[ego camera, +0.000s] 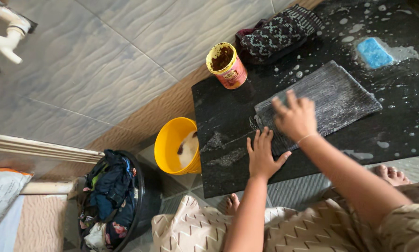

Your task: The person washes a dark cloth by scrubbing it against a soapy black surface and rinsing it in a yellow bucket of water.

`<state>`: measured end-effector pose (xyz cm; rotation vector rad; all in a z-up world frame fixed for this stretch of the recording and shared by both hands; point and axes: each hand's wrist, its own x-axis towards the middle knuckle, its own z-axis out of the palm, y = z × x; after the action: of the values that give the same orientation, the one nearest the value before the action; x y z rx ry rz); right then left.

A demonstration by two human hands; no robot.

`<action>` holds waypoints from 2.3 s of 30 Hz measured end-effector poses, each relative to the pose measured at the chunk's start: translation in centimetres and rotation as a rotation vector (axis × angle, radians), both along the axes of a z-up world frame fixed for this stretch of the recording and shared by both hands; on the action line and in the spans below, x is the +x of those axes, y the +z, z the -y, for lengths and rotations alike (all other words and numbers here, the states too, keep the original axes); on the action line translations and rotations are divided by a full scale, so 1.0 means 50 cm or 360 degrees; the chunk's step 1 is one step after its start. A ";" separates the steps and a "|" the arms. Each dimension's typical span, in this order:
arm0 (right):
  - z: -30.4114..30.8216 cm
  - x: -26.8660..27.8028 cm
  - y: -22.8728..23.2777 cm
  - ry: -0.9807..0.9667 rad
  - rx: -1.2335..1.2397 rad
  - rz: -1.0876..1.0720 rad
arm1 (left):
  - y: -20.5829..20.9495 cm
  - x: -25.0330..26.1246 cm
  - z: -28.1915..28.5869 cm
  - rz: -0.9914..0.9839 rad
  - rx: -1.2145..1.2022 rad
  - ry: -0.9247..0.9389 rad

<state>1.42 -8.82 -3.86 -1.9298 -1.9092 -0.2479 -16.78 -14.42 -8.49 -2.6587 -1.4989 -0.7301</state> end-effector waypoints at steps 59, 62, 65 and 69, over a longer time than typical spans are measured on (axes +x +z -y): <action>0.090 0.271 -0.021 -0.0712 0.0029 0.0118 | 0.034 0.001 -0.043 0.0386 -0.0211 -0.0012; 0.130 0.085 0.004 -0.0238 0.0093 0.0081 | 0.020 -0.004 -0.051 0.0375 -0.0223 -0.0024; 0.159 -0.086 0.033 0.0229 0.0312 -0.0044 | 0.006 -0.004 -0.056 0.0196 -0.0015 0.0028; 0.137 -0.017 0.024 0.0002 0.0082 -0.0025 | 0.010 -0.004 -0.048 0.0199 0.0008 0.0046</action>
<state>0.58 -15.67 -2.68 -1.8916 -1.8760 -0.2780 -17.00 -12.00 -8.01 -2.6266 -1.5566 -0.9127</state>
